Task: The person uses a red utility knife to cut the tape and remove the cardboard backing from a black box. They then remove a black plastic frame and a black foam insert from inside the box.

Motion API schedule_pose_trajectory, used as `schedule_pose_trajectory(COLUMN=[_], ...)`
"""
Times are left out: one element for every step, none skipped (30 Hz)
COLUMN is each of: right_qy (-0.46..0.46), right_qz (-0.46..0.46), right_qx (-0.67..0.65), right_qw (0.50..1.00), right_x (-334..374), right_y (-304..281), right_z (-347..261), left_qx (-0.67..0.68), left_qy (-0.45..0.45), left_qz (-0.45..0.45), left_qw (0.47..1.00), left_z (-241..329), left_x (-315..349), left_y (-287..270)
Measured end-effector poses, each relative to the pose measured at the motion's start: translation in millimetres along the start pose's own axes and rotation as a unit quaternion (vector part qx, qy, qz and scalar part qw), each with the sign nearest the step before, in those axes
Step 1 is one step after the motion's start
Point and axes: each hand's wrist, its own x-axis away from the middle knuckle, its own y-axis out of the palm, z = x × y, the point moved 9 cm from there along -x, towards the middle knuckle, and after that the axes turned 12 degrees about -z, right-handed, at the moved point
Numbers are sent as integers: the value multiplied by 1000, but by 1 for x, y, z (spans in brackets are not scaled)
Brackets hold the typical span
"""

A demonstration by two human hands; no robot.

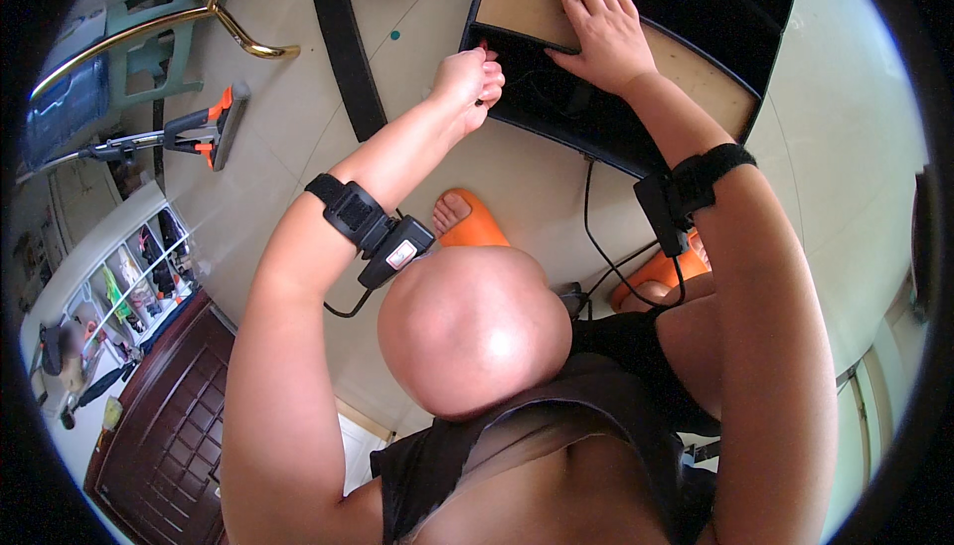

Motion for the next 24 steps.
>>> schedule_pose_trajectory(right_qy=[1, 0, -1, -2, -3, -5, -7, -8, -6, -4, -1, 0, 1, 3, 1, 0, -2, -1, 1, 1, 2, 4, 4, 1], right_qz=[1, 1, 1, 1, 1, 2, 3, 4, 3, 2, 2, 3, 3, 4, 5, 6, 7, 1, -6, -8, -6, -4, -3, -3], right_qx=[3, 6, 2, -2, -5, -6, -7, -9, -6, -3, 1, 1, 1, 2, 7, 12, 15, 12, 11, 10, 10, 11, 14, 8], right_qw=[1000, 1000, 1000, 1000, 1000, 1000, 1000, 1000, 1000, 1000, 1000, 1000, 1000, 1000, 1000, 1000, 1000, 1000, 1000, 1000, 1000, 1000, 1000, 1000], right_x=[0, 1, 0, 0, 0, -1, -1, -1, 0, 0, -1, -1, 0, 0, 0, 1, 1, 1, 3, 1, 0, 1, 1, 0], right_y=[0, 0, -1, -1, -1, -1, -1, 0, 0, -1, -2, -1, 0, 1, 1, 1, 1, 3, 5, 3, 1, -1, -1, -3], right_z=[0, 0, 0, -1, -1, -1, -1, -2, -2, -1, -1, -1, 0, 0, 0, 1, -1, -1, 1, 3, 3, 2, 2, -1], left_qx=[-7, -13, -19, -24, -28, -32, -38, -45, -51, -58, -64, -71, -77, -83, -89, -106, -122, -138, -146, -161, -175, -189, -288, -382], left_qy=[2, 5, 8, 14, 19, 24, 29, 33, 37, 39, 41, 43, 47, 50, 53, 59, 66, 72, 57, 81, 105, 129, 178, 229], left_qz=[-2, -3, -4, -1, 2, 4, 2, 0, -1, -4, -7, -9, -17, -25, -33, -45, -55, -66, -57, -48, -40, -32, -25, -11], left_qw=[1000, 1000, 1000, 1000, 999, 999, 999, 998, 998, 998, 997, 997, 996, 995, 994, 992, 989, 986, 986, 982, 978, 973, 941, 895], left_z=[2, 3, 5, 7, 7, 8, 11, 12, 14, 15, 17, 18, 20, 21, 22, 26, 32, 36, 34, 40, 44, 48, 57, 67], left_x=[1, 3, 5, 8, 12, 15, 19, 22, 26, 31, 37, 43, 49, 56, 62, 69, 79, 83, 83, 83, 81, 77, 68, 59], left_y=[0, 0, 0, -1, -1, -1, -1, -2, -2, -1, 1, 2, 4, 5, 6, 11, 14, 16, 11, 7, 2, -5, -12, -22])
